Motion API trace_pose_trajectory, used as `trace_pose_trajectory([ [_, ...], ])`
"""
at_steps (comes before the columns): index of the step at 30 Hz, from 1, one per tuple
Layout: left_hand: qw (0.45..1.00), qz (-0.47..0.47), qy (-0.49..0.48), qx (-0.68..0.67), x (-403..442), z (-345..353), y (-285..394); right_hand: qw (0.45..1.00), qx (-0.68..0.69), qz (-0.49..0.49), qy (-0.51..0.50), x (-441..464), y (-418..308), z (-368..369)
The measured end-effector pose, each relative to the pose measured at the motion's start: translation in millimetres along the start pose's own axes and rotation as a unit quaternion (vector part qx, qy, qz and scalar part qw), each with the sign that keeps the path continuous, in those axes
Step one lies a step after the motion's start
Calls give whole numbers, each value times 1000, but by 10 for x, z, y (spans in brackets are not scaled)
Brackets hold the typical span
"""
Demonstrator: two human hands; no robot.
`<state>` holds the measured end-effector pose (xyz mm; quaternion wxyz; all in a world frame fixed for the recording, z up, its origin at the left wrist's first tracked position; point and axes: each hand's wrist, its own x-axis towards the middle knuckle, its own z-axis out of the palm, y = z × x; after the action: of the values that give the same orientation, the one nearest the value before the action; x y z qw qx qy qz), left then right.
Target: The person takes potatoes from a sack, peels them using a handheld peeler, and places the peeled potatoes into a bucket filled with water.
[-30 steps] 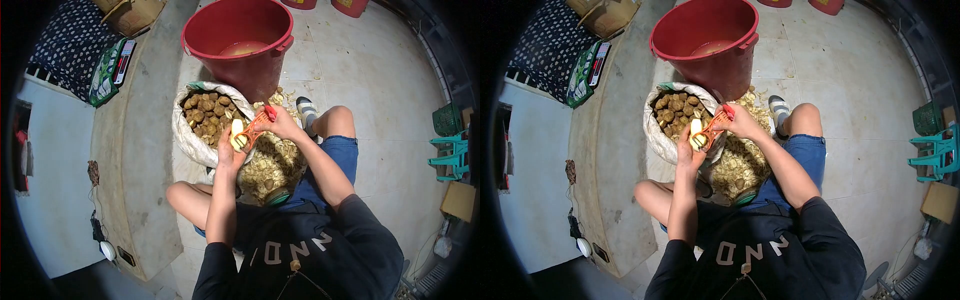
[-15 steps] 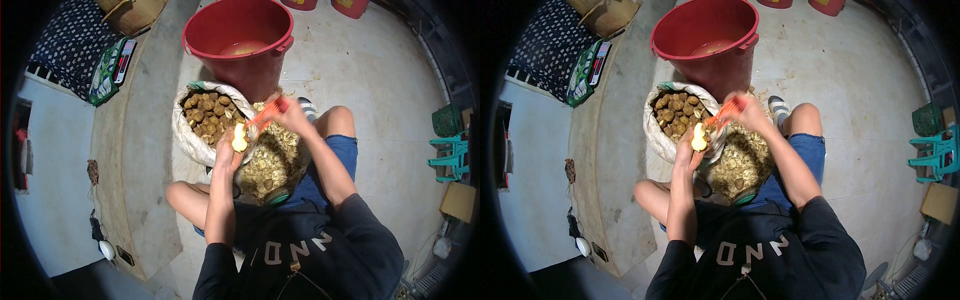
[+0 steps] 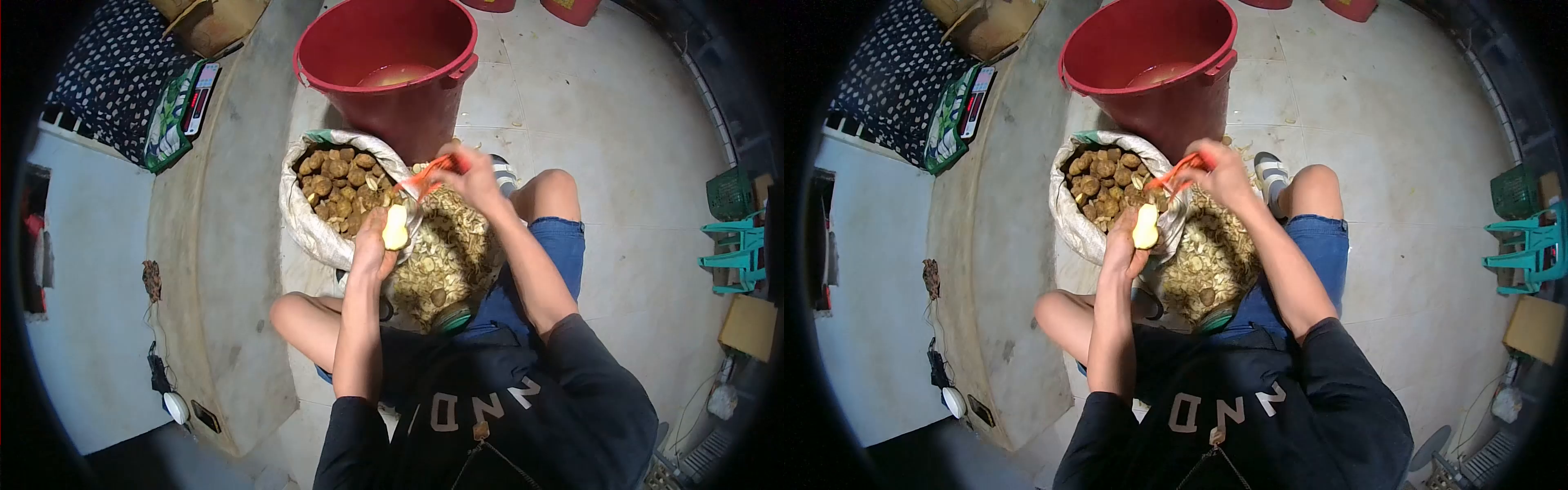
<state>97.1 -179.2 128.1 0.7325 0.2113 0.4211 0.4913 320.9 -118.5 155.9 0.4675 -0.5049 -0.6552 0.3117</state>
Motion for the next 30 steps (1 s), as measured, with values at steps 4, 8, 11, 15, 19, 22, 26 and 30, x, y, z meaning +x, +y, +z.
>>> trace_pose_trajectory([
  [4, 999, -10, 28, -34, -38, 141, 80, 990, 109, 11, -86, -62, 134, 40],
  [8, 999, -6, 29, -13, -29, 150, 12, 997, 13, -28, -66, -65, 29, 71],
  [11, 1000, -10, 12, 0, -42, 49, 41, 982, 154, 105, 13, 29, 100, 29],
  [15, 998, -55, 23, -1, -51, 149, 79, 986, -25, -74, -147, -178, -258, 36],
  [19, 999, -37, -15, 10, -30, 29, 22, 985, 153, 82, -22, 56, 175, -7],
  [22, 999, -31, 34, 8, -37, 133, 33, 988, 74, -71, -116, -118, -16, 96],
  [26, 999, -34, 22, 4, -62, 62, -38, 993, 112, 25, 6, -19, 344, 88],
  [30, 986, -41, 69, -145, 128, -152, -20, 979, 189, 61, -37, 26, 342, 46],
])
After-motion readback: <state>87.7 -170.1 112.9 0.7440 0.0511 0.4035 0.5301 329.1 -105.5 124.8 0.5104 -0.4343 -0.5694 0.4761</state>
